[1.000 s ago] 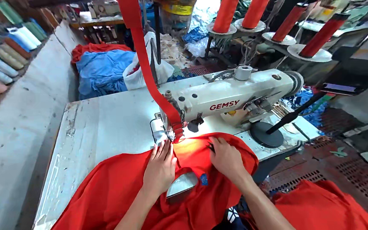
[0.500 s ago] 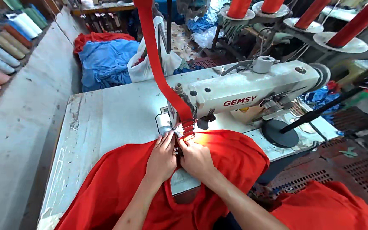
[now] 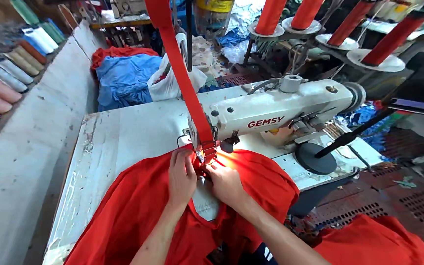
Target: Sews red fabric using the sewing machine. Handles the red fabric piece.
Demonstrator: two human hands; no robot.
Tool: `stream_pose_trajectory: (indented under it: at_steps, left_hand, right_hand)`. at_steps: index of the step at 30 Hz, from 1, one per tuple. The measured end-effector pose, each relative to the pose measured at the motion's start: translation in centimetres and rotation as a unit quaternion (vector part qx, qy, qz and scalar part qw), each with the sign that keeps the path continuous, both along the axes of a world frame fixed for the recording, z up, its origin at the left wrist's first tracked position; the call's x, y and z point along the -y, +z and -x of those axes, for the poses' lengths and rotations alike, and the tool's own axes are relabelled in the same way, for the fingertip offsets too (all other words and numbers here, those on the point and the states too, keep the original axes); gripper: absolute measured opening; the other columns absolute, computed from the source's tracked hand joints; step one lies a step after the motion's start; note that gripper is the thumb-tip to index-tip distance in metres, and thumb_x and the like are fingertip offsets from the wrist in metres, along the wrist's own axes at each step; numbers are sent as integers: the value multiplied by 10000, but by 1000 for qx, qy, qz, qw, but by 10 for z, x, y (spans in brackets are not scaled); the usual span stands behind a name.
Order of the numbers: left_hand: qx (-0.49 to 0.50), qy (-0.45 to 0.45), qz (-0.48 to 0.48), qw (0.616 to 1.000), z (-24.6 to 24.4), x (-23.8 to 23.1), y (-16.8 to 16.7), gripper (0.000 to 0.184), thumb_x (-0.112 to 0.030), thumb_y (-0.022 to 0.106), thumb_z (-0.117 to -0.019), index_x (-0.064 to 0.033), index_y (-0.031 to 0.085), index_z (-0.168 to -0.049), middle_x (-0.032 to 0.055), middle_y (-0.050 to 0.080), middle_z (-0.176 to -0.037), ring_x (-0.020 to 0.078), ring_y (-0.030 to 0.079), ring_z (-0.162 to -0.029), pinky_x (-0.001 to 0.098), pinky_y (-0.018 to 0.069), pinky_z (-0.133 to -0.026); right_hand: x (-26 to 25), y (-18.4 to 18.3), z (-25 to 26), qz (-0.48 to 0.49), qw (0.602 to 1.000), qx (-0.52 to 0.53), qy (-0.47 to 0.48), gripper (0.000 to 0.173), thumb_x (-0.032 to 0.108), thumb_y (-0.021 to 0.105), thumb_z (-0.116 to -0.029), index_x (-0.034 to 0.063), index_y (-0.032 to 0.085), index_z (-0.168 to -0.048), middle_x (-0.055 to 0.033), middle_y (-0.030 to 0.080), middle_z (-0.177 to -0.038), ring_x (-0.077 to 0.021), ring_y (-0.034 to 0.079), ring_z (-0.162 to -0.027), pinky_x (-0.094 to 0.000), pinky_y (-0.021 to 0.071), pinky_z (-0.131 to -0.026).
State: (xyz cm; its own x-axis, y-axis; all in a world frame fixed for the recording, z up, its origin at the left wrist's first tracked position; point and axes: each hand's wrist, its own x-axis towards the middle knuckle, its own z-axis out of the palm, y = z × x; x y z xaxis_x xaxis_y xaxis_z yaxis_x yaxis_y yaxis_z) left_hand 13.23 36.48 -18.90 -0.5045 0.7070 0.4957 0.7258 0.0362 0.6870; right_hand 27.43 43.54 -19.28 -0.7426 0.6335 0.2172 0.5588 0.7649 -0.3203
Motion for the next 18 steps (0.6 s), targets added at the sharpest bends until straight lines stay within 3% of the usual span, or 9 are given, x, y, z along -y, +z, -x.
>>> stream_pose_trajectory:
  at_steps: [1,3,7,14,16,18]
  left_hand:
    - [63,-17,6,998,-9,7,2,225,-86,482,-1024,13,644,-1144,80,684,-1051,123,678,-930,296,592,-823]
    - [87,-44,80,992,-17,26,-3,247,-128,500,-1034,21,632,-1180,102,685,-1047,133,679,-883,303,585,-803]
    - [-94,-70,149,982,-9,47,-17,298,-230,534,-1009,-123,743,-1192,95,672,-1163,205,637,-1113,348,532,-981]
    - [-177,-51,184,965,-17,39,-22,419,-278,493,-998,-174,683,-1356,96,640,-1255,252,605,-1153,386,515,-989]
    - [-188,-38,201,961,-18,36,-19,408,-272,491,-990,-202,695,-1337,78,644,-1273,254,608,-1168,433,501,-991]
    - [-199,-14,225,954,-16,30,-15,372,-264,496,-986,-233,716,-1285,59,643,-1312,255,611,-1191,481,477,-977]
  right_hand:
    - [-6,-5,-3,-11,999,-29,17,226,155,632,-889,158,754,-1079,-93,737,-935,-311,727,-774,-526,559,-577]
    - [-18,-9,-11,-1,997,-49,55,260,148,636,-893,176,759,-1121,-92,744,-943,-317,727,-808,-541,564,-620]
    - [-22,-14,-25,-29,993,-72,86,292,180,661,-891,232,772,-1156,-77,722,-880,-273,701,-698,-481,555,-557]
    - [-14,-11,-21,-67,994,-24,87,470,127,637,-872,281,719,-1308,-90,721,-879,-279,683,-666,-463,538,-537]
    - [-14,-12,-17,-75,994,-21,76,443,131,623,-878,268,729,-1286,-81,707,-847,-277,677,-659,-459,526,-526]
    - [-14,-12,-8,-76,995,-38,58,337,124,626,-879,211,768,-1172,-79,716,-829,-284,694,-665,-473,531,-522]
